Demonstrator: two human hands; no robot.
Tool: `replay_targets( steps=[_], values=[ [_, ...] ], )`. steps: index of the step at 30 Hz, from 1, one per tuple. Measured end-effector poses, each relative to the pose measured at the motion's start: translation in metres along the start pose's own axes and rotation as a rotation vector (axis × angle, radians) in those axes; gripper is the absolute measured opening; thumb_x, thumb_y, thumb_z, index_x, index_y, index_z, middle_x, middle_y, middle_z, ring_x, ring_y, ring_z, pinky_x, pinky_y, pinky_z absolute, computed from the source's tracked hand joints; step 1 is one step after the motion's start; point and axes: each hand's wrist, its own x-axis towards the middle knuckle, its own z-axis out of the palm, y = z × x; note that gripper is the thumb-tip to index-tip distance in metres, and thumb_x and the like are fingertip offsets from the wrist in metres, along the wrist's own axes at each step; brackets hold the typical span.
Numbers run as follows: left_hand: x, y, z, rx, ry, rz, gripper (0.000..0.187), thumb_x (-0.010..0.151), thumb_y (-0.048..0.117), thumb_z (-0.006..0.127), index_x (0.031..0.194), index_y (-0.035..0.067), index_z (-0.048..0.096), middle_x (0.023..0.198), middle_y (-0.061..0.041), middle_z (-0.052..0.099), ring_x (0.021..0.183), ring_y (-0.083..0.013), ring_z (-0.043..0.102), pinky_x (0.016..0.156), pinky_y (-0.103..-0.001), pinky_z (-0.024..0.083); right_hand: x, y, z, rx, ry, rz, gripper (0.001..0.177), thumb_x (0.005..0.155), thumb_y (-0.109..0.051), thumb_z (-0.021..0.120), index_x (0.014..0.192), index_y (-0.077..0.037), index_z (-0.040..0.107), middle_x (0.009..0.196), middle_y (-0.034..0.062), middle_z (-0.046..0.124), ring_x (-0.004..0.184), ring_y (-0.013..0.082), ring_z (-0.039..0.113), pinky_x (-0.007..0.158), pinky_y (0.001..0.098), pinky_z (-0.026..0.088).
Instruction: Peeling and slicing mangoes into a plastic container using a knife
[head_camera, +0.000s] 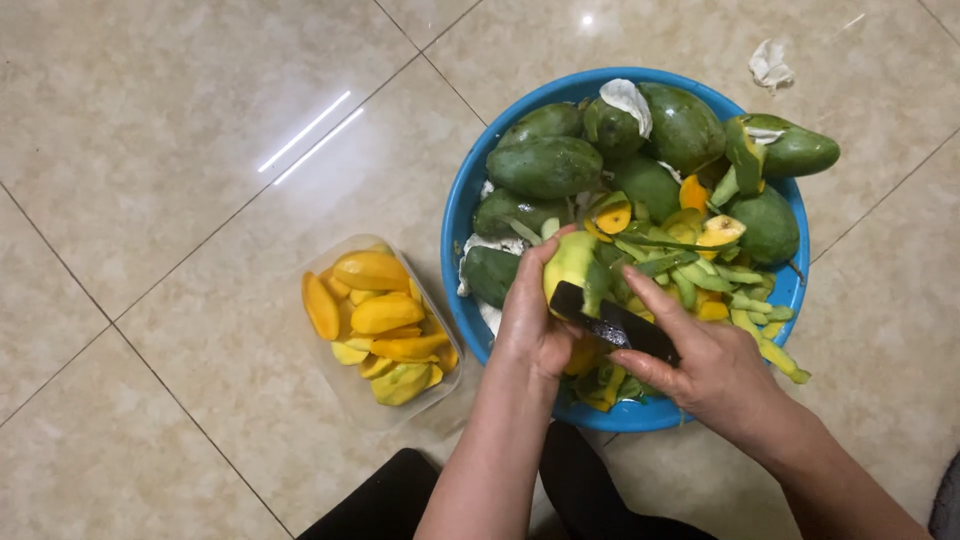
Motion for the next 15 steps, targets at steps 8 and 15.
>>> replay_targets(
  steps=[8, 15],
  values=[
    [-0.009, -0.011, 0.012, 0.133, 0.083, 0.100, 0.031, 0.093, 0.027, 0.059, 0.118, 0.008, 0.058, 0.102, -0.012, 0.060, 0.086, -0.0214, 0.056, 0.073, -0.037, 0.048, 0.015, 0.001, -0.007, 0.129, -0.067, 0.088, 0.087, 0.080, -0.052, 0.071, 0.160, -0.036, 0.042, 0.093, 0.0072, 0.082, 0.065, 0.0234, 0.078, 0.058, 0.0372, 0.057],
    [-0.014, 0.006, 0.019, 0.019, 0.170, 0.117, 0.042, 0.088, 0.031, 0.064, 0.119, 0.002, 0.064, 0.109, -0.015, 0.068, 0.089, -0.0215, 0.061, 0.076, -0.032, 0.050, -0.002, -0.001, -0.010, 0.274, -0.144, 0.164, 0.086, 0.078, -0.040, 0.078, 0.157, -0.033, 0.047, 0.083, 0.0037, 0.085, 0.059, 0.0187, 0.074, 0.057, 0.0320, 0.054]
  ],
)
